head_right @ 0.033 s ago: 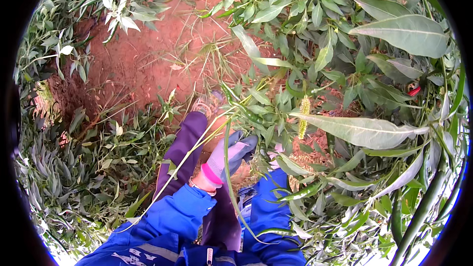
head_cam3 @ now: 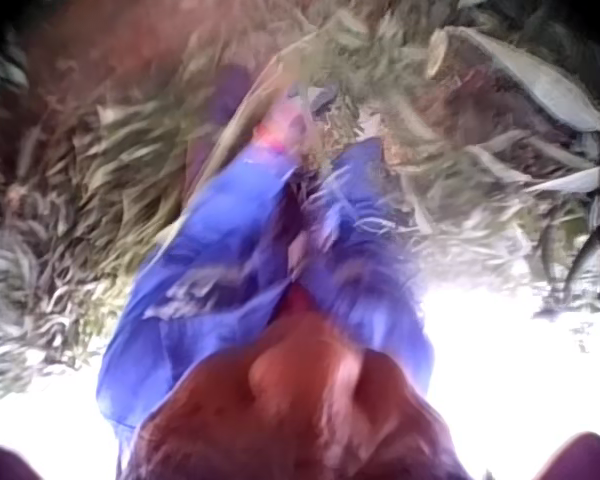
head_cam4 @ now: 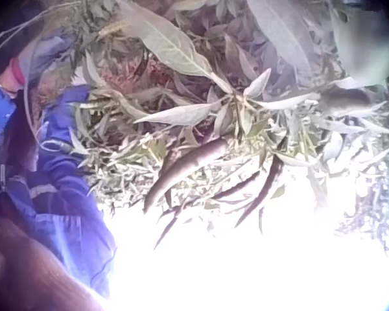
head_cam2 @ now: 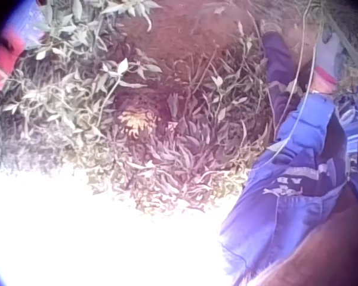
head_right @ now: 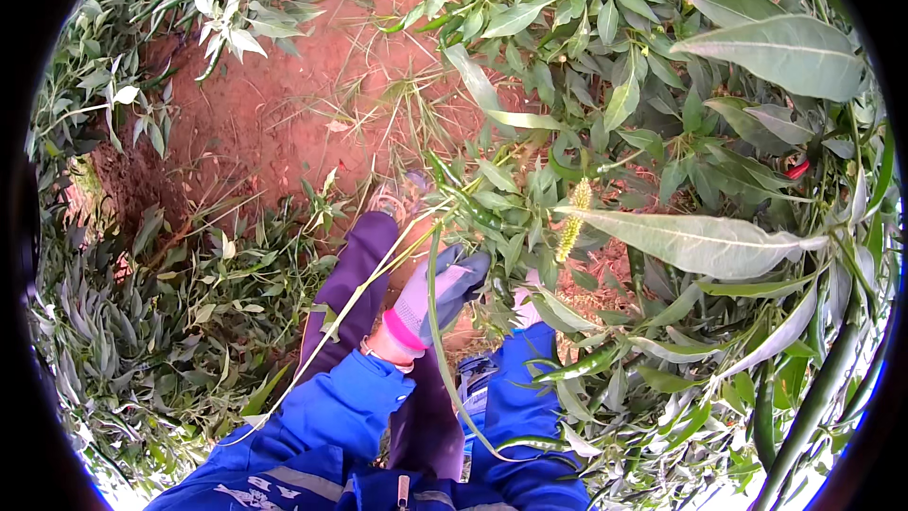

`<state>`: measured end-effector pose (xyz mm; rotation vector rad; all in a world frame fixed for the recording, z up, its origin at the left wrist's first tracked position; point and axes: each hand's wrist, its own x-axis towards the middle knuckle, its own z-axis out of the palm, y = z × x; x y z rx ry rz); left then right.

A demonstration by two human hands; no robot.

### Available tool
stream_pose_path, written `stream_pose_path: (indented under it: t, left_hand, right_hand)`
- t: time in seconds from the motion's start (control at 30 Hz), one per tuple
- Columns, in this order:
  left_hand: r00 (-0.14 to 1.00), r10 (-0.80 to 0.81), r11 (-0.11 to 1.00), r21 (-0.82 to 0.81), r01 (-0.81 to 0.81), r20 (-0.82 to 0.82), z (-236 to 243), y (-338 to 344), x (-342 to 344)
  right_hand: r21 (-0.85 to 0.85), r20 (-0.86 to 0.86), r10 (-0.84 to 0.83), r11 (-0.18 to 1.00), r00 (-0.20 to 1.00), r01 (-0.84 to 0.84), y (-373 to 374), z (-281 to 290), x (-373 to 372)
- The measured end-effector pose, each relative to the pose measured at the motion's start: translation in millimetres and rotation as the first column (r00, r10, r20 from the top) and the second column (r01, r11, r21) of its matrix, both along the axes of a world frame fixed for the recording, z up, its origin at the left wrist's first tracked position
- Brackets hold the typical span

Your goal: The person picks red chili peppers from green plants in an outdoor field. They use their gloved hands to pluck the peppers and place them into a blue bucket on the ground.

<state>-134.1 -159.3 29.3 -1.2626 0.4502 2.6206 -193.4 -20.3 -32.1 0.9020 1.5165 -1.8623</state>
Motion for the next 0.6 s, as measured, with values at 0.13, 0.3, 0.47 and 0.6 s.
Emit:
stream_pose_path:
  t: [0.13, 0.3, 0.47, 0.6]
  left_hand:
    - [0.991, 0.038, 0.999, 0.031, -0.035, -0.125, -20.4, -24.4, 19.4]
    - [0.942, 0.335, 0.857, 0.405, -0.319, 0.033, -29.0, -29.4, 11.8]
    - [0.903, 0.429, 0.743, 0.574, -0.344, -0.013, -21.9, -28.3, 3.5]
    - [0.918, 0.396, 0.813, 0.468, -0.346, -0.009, -23.1, -27.6, 3.8]
  right_hand:
    - [0.061, -0.014, 0.180, 0.982, 0.984, -0.179, -14.2, 42.4, -27.6]
    - [0.201, 0.075, 0.590, 0.780, 0.804, -0.592, -18.9, 71.6, -53.2]
    - [0.215, 0.078, 0.586, 0.780, 0.806, -0.588, -14.6, 71.6, -56.9]
    - [0.741, -0.180, 0.962, 0.270, 0.205, -0.615, 19.0, 15.7, -50.7]
